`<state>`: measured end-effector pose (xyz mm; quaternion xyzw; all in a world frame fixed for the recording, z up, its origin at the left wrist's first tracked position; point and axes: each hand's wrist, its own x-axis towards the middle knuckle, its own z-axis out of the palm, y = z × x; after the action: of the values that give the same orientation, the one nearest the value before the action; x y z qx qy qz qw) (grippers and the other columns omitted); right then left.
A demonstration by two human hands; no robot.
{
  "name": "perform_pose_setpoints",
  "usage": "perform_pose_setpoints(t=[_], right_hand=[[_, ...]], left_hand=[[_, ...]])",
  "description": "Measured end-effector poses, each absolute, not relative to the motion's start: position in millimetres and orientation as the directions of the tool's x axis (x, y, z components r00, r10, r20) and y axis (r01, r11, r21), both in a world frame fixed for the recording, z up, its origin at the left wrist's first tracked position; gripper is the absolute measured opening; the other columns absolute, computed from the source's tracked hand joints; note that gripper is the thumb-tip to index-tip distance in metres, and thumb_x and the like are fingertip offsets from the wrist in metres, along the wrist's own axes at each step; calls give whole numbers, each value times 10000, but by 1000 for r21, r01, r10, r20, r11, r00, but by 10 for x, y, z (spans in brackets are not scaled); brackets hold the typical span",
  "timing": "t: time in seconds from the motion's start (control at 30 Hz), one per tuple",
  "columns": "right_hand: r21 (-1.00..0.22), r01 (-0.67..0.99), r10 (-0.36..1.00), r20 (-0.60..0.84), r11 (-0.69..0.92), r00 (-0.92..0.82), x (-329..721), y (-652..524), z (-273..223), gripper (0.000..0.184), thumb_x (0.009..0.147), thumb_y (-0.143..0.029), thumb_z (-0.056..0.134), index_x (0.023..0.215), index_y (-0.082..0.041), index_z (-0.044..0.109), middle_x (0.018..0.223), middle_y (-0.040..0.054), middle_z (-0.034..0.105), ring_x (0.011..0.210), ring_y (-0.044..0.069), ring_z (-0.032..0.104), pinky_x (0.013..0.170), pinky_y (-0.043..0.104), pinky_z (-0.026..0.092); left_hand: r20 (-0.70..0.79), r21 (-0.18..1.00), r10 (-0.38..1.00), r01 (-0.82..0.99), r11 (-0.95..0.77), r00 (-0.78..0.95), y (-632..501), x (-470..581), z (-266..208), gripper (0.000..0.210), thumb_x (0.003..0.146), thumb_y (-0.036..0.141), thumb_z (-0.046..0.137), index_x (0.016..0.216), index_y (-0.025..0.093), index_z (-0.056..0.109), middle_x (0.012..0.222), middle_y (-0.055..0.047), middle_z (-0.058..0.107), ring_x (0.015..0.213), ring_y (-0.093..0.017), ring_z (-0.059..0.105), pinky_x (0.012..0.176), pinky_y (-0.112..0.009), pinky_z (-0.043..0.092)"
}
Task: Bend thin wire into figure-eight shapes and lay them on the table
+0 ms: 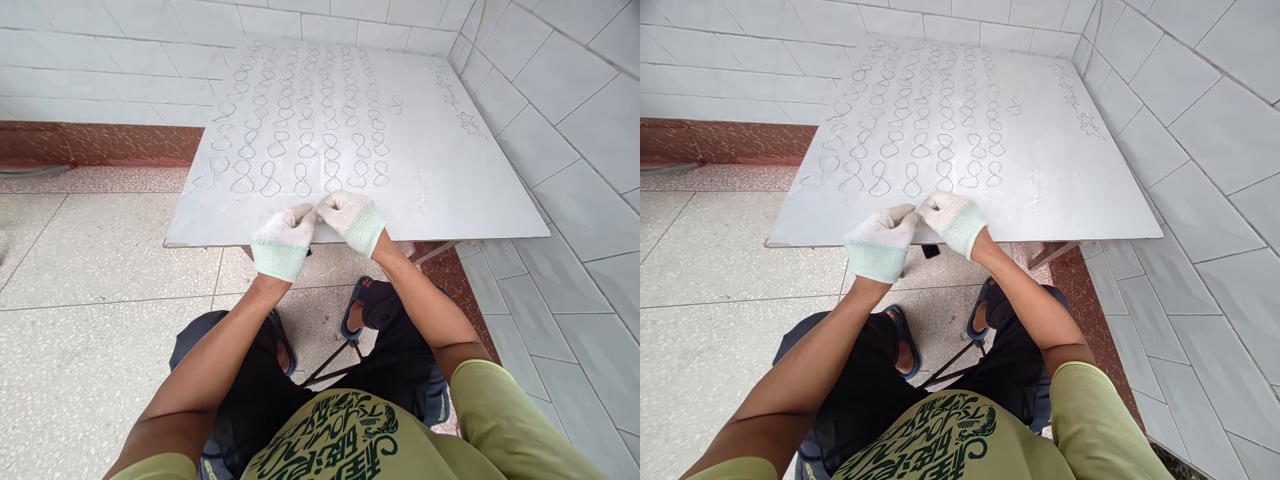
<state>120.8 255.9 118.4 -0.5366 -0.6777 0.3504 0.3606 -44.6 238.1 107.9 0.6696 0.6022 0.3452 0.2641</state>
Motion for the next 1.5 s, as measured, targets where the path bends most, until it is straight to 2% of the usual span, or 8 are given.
perform_pose_setpoints(t=[0.17, 0.27, 0.37, 0.53, 0.77, 1.13, 1.37, 1.5], right_hand=[[-861, 477, 982, 129, 179, -135, 1223, 2577, 1127, 262, 1023, -318, 578, 791, -228, 659, 912, 39, 777, 910, 205, 686, 803, 329, 492], [-862, 489, 990, 95, 136, -108, 1210, 2594, 1090, 260, 1019, -318, 582, 780, -239, 645, 878, 36, 759, 893, 214, 673, 826, 346, 514], [-869, 477, 990, 99, 135, -101, 1201, 2597, 1078, 277, 1032, -337, 583, 777, -244, 640, 865, 36, 747, 884, 216, 663, 847, 361, 524], [-884, 457, 994, 59, 95, -92, 1213, 2566, 1155, 269, 1026, -297, 604, 770, -242, 664, 874, 46, 760, 895, 219, 681, 859, 368, 547], [-916, 396, 995, 39, 73, -94, 1215, 2533, 1250, 297, 1010, -219, 610, 719, -242, 665, 855, 38, 757, 876, 205, 697, 853, 346, 561], [-927, 363, 990, 46, 91, -130, 1277, 2544, 1257, 258, 978, -213, 610, 737, -228, 699, 876, 20, 798, 914, 196, 726, 911, 345, 551], [-912, 404, 989, 18, 77, -149, 1260, 2510, 1314, 308, 1003, -249, 635, 695, -246, 633, 862, 31, 784, 924, 214, 722, 869, 345, 567], [-902, 430, 990, -19, 42, -137, 1245, 2494, 1365, 313, 1000, -233, 678, 692, -266, 633, 864, 49, 795, 948, 249, 715, 904, 384, 595]], left_hand=[[161, 696, 981, 692, -193, 112, 2346, -429, 1131, 411, 1100, 370, 530, 757, 224, 702, 692, -15, 611, 714, -190, 563, 647, -329, 354], [167, 667, 977, 714, -212, 135, 2330, -434, 1115, 387, 1108, 384, 538, 821, 228, 744, 701, -22, 647, 737, -206, 588, 676, -339, 376], [189, 655, 966, 711, -257, 174, 2325, -442, 1099, 321, 1080, 287, 542, 864, 225, 770, 763, -40, 729, 789, -223, 632, 724, -345, 422], [180, 581, 953, 756, -302, 242, 2348, -454, 1140, 364, 1086, 262, 530, 789, 215, 736, 662, -20, 633, 680, -202, 547, 673, -358, 359], [203, 447, 932, 819, -360, 300, 2404, -498, 1154, 347, 1083, 222, 519, 946, 206, 837, 816, -85, 736, 865, -277, 662, 775, -388, 438], [119, 481, 929, 798, -364, 352, 2424, -532, 1223, 342, 1064, 189, 493, 959, 203, 818, 852, -85, 734, 813, -248, 633, 746, -349, 485], [201, 286, 776, 722, -630, 597, 2604, -683, 1145, 414, 1002, 116, 442, 1094, 159, 843, 845, -106, 721, 812, -277, 653, 840, -411, 540], [232, 260, 707, 658, -706, 668, 2685, -718, 1140, 335, 981, 122, 528, 1095, 175, 838, 841, -83, 725, 830, -280, 689, 878, -408, 554]])
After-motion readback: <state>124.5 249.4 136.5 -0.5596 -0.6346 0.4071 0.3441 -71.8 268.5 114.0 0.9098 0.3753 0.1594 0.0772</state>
